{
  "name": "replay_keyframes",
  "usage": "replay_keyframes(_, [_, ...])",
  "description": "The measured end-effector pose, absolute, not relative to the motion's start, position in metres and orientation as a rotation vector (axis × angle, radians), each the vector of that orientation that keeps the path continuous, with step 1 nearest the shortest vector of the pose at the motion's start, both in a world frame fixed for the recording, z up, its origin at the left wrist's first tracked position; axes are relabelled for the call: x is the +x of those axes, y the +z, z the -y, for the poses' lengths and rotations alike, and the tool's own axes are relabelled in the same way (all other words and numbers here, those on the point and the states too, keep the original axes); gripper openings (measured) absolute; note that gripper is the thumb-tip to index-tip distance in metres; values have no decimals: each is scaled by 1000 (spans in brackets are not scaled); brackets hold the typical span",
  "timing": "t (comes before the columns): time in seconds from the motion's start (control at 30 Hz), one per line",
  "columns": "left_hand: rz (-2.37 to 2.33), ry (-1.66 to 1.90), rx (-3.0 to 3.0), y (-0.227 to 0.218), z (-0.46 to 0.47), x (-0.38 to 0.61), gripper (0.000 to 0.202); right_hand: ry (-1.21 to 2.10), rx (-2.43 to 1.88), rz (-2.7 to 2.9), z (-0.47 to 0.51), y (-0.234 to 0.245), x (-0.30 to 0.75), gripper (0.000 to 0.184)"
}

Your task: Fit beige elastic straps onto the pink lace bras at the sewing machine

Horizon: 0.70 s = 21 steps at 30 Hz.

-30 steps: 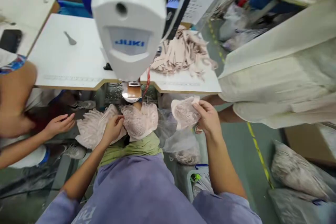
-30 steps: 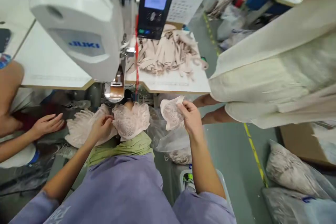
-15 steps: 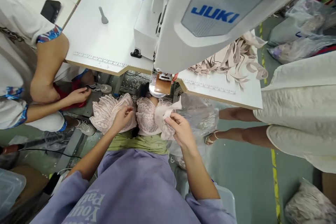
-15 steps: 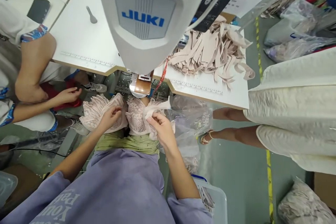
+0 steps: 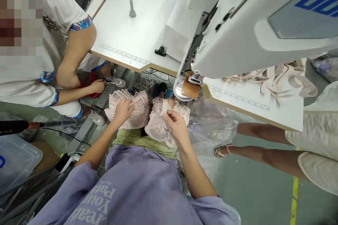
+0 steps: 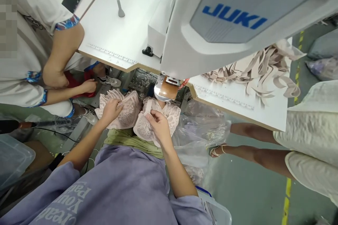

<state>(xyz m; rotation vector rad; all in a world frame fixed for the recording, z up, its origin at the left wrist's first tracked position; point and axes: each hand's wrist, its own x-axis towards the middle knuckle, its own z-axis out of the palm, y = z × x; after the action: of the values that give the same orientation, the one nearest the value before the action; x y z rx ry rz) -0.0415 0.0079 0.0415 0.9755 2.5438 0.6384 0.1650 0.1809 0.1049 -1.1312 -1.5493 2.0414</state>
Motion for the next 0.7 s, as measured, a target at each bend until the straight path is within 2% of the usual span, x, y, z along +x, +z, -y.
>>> replay_keyframes(0.13, [-2395, 782, 1020, 41, -25, -16, 35, 1908, -1226, 1426, -195, 122, 204, 35])
replay_keyframes(0.33, [-2091, 876, 999, 20, -72, 26, 35, 1495, -1360, 1263, -214, 171, 303, 32])
replay_keyframes(0.53, [-2019, 862, 874, 3, -77, 30, 25, 1392, -1438, 1198, -214, 163, 330, 34])
replay_keyframes(0.7, [-1798, 991, 795, 19, -72, 26, 33, 1413, -1412, 1192, -212, 161, 326, 34])
